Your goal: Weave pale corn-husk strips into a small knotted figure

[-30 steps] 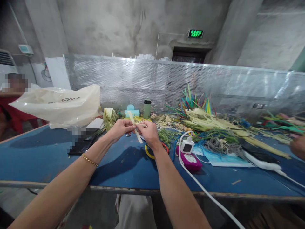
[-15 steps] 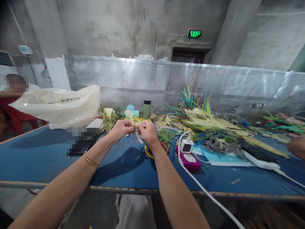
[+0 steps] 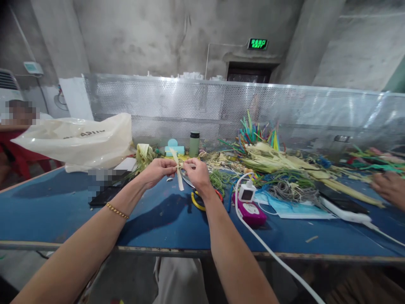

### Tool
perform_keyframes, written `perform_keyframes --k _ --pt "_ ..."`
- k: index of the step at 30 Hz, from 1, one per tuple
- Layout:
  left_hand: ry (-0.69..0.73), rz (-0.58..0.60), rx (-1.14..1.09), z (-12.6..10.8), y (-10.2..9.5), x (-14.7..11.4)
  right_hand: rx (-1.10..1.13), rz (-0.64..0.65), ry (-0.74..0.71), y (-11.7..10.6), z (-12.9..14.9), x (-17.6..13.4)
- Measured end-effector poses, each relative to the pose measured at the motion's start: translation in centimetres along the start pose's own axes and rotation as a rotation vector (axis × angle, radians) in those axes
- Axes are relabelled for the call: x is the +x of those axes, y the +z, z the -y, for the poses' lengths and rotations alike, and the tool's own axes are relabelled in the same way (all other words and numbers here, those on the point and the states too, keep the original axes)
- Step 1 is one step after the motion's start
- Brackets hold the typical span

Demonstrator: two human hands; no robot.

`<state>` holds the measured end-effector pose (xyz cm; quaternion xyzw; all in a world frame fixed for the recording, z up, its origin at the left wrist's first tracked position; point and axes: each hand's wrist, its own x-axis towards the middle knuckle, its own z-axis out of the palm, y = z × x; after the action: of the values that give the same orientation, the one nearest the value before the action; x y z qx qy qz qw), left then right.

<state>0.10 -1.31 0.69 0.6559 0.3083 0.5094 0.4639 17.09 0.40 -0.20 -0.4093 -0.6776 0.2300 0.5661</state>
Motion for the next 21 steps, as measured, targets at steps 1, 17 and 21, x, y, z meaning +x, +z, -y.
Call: perform_keyframes --k 1,17,21 --pt "-0.002 -0.006 0.021 0.01 0.02 -0.02 -0.013 0.003 -0.026 -0.04 0.05 0.0" --pt "0.002 -0.118 0.023 -0.07 0.13 0.1 -0.433 -0.254 -0.364 -0.13 0.42 -0.33" --pt "0.014 -0.118 -0.028 -0.08 0.43 0.0 -0.49 -0.283 -0.43 -0.18 0.82 -0.65"
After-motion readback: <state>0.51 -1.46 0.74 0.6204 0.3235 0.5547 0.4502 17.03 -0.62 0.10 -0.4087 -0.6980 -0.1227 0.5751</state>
